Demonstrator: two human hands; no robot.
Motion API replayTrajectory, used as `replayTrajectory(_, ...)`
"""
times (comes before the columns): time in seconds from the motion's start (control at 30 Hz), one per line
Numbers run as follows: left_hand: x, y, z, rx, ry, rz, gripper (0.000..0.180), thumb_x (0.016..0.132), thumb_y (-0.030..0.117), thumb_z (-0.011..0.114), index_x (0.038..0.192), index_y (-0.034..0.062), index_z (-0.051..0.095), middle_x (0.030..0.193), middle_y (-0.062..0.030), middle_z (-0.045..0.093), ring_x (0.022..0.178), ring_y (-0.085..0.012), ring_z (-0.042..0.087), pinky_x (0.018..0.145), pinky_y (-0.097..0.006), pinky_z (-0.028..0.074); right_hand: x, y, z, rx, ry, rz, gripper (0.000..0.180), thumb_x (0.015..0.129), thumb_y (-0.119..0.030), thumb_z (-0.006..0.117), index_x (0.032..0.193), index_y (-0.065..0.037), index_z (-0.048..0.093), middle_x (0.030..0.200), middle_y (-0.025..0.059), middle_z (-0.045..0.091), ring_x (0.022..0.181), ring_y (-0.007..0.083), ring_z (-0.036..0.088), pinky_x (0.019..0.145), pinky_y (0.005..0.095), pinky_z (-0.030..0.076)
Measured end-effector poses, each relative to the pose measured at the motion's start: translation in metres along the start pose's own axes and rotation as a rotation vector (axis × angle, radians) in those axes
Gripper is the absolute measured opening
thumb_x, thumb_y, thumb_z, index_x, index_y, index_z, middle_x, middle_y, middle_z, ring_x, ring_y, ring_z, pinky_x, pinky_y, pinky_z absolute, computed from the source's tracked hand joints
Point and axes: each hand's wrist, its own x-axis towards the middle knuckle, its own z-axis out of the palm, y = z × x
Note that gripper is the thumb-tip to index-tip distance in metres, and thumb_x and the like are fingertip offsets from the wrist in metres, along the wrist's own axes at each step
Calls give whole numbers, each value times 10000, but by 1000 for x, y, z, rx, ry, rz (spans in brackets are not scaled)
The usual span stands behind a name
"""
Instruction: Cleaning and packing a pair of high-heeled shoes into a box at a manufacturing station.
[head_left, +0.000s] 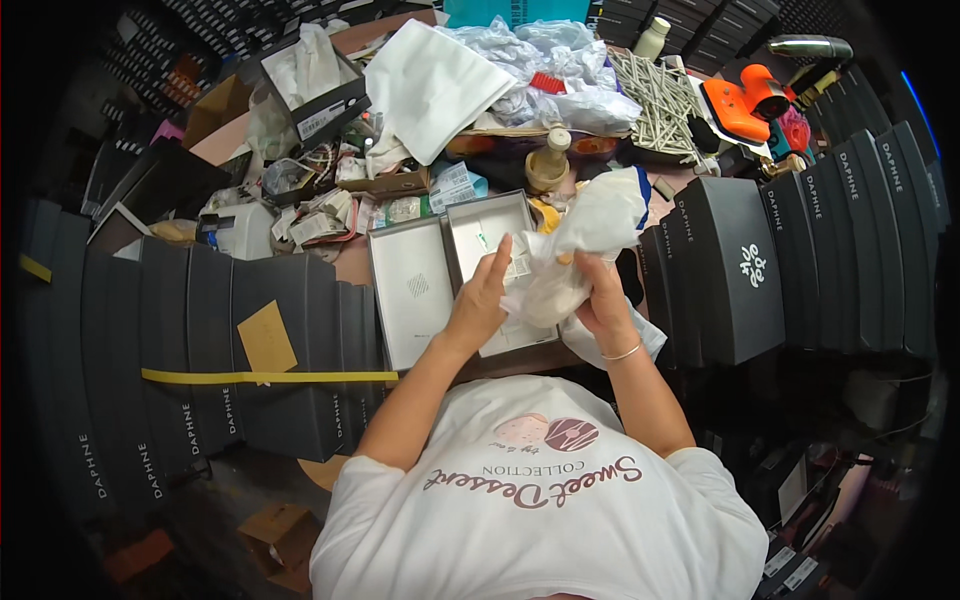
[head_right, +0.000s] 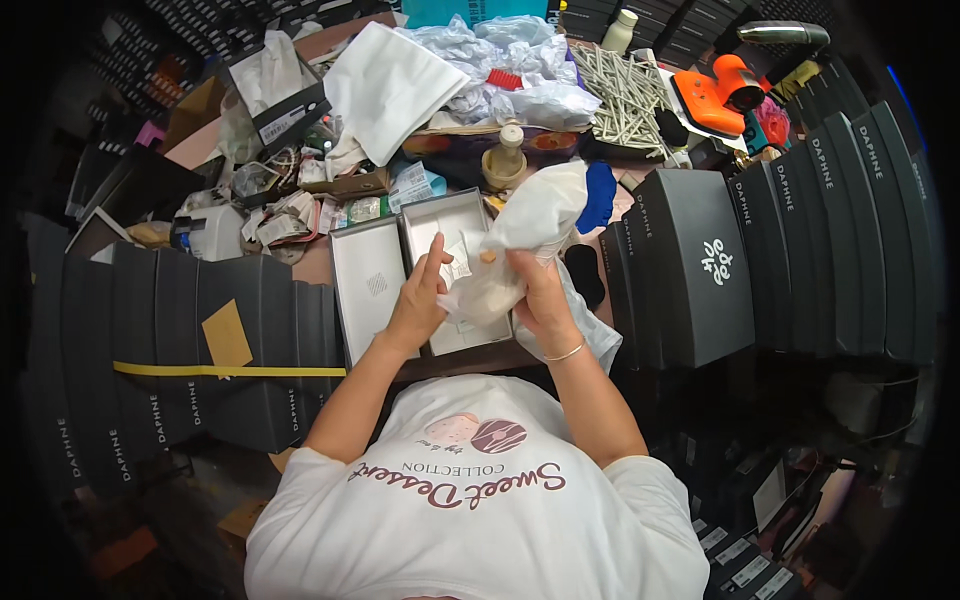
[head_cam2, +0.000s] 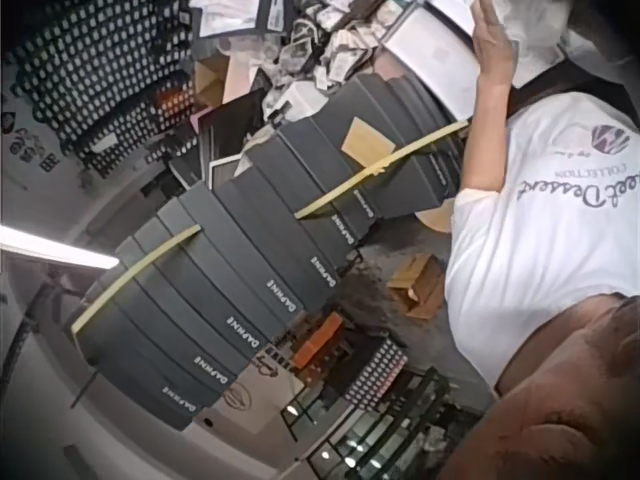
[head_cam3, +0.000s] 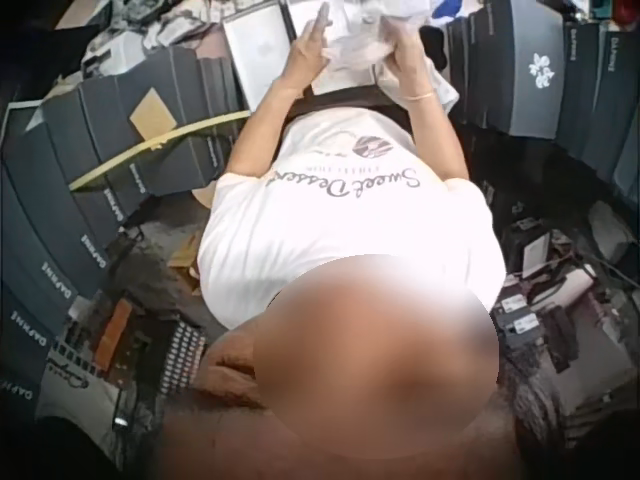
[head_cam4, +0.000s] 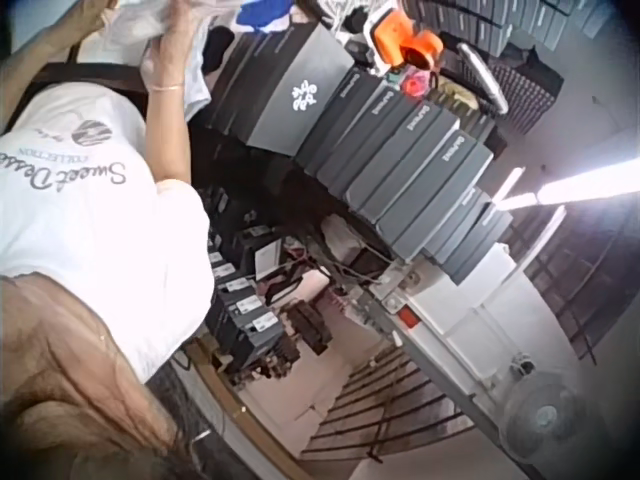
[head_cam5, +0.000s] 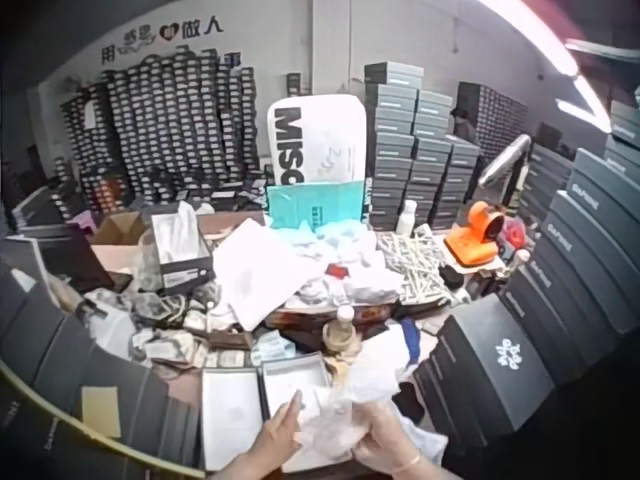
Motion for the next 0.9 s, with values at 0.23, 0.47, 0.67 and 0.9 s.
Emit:
replayTrajectory(0.23,-17,-26,9,309,-23,-24,1020,559,5,750,1449,62,254,1107,-171,580,973,-337,576,872,-391,461,9,48,-33,-741,-248,305,489,774,-191,670,1183,40,535,1058,91,612,901,157,592,803,295,488)
replayTrajectory(0.47,10,-59,23,-53,-887,-224,686,680,166,727,1301,5,486,1131,-209,608,1085,-353,571,945,-394,444,-57,20,-103,-552,6,231,511,746,-192,673,1183,38,541,1080,81,620,988,155,580,859,303,469)
replayTrajectory(0.67,40,-149,93,313,-690,224,314,840,56,486,1146,29,547,1264,-151,504,1056,-358,550,881,-414,466,-99,-36,-98,-644,98,240,506,720,-176,672,1165,38,561,1074,91,634,959,160,600,840,297,479)
replayTrajectory(0.9,86,-129,78,736,-999,398,363,735,182,676,1084,117,601,1180,-125,537,1039,-299,552,990,-508,364,-119,-10,-101,-501,160,221,511,740,-180,670,1184,42,548,1106,88,617,995,157,577,876,294,463)
